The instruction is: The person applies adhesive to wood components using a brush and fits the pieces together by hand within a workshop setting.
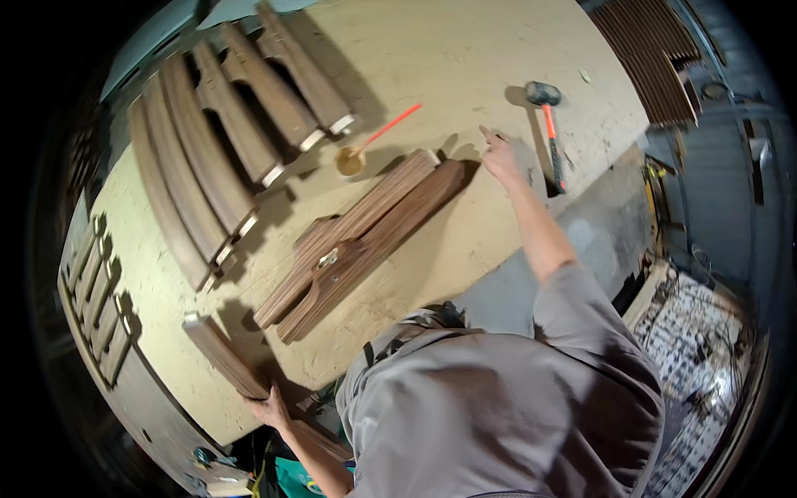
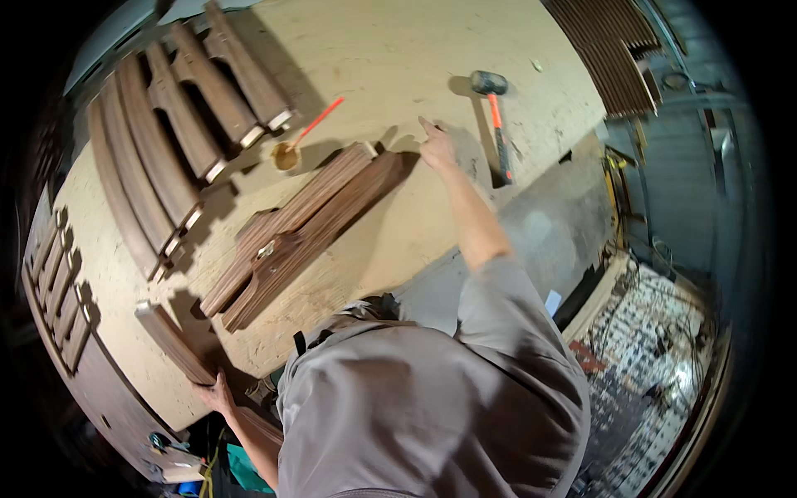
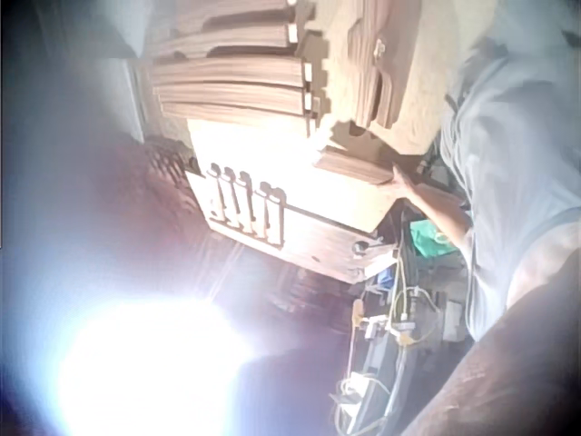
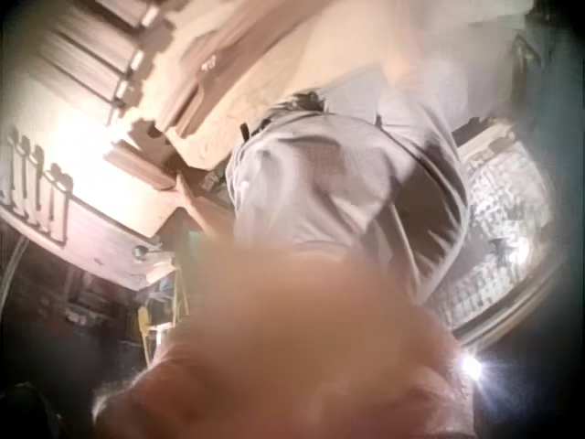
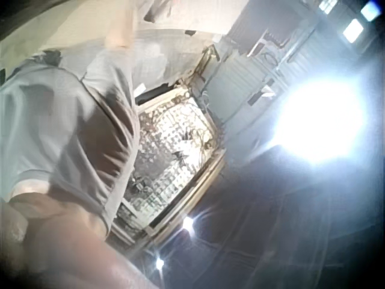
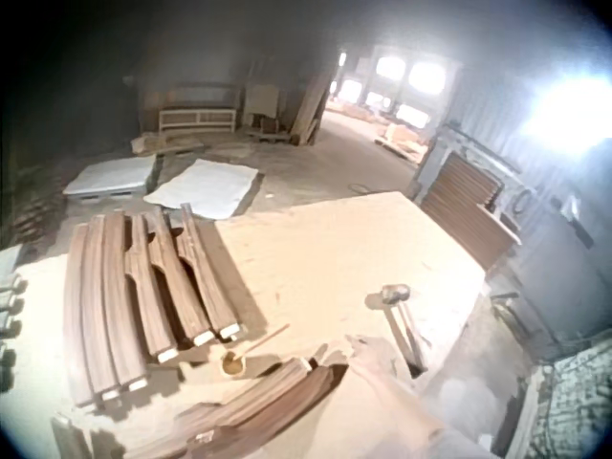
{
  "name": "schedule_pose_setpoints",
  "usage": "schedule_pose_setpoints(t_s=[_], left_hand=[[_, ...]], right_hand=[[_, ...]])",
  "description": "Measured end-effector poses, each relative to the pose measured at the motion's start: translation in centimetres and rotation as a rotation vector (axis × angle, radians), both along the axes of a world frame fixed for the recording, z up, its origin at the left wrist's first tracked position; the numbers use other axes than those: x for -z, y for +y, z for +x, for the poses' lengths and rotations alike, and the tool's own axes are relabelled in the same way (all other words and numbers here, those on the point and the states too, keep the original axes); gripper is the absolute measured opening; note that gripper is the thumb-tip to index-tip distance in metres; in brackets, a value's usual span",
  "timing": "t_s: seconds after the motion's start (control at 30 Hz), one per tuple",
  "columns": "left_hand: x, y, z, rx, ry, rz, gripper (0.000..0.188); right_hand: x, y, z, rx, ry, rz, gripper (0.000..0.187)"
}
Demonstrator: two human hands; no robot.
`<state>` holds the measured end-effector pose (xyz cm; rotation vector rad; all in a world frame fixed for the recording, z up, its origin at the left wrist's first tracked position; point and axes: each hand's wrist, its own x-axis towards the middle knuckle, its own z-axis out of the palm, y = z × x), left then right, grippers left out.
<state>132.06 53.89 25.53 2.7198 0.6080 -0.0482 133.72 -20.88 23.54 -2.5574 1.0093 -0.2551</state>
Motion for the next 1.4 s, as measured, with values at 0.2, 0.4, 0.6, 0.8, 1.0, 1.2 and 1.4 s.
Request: schedule_pose_setpoints(t_s=[0.2,0.4,0.6,0.8,1.0,1.2,1.4], left_hand=[[1.4,0.8,-0.7,-0.046,0.019,-0.04,0.089],[2.0,1.8,-0.3,0.02,0.003,-0.018,0.09],[2.1,2.0,-0.3,0.048,-0.011,-0.074,0.087],[-0.1,-0.6,0.2,0.011,0.021,-0.004,0.084],[1.2,1.3,-0.3,0.052,-0.034,-0.091,0.089],[-0.1,0.8,0.0,0.07,-0.006,-0.119,0.087],[-0.1,2.0,-1.0,0.059,-0.03,-0.418,0.09]], right_hand=[[2.1,-1.8,-10.7,0.46,-0.028,0.133,0.052],[1.9,-0.6,-14.8,0.348,0.21,-0.058,0.053],[1.9,1.2,-13.9,0.25,0.491,-0.213,0.064],[0.6,3.3,-14.3,0.278,0.563,-0.118,0.064],[-0.4,0.6,-17.6,0.328,-0.088,0.917,0.06],[-4.0,6.4,-17.5,0.29,-0.991,1.548,0.048],[-4.2,5.6,-16.0,0.374,-0.89,1.382,0.026]])
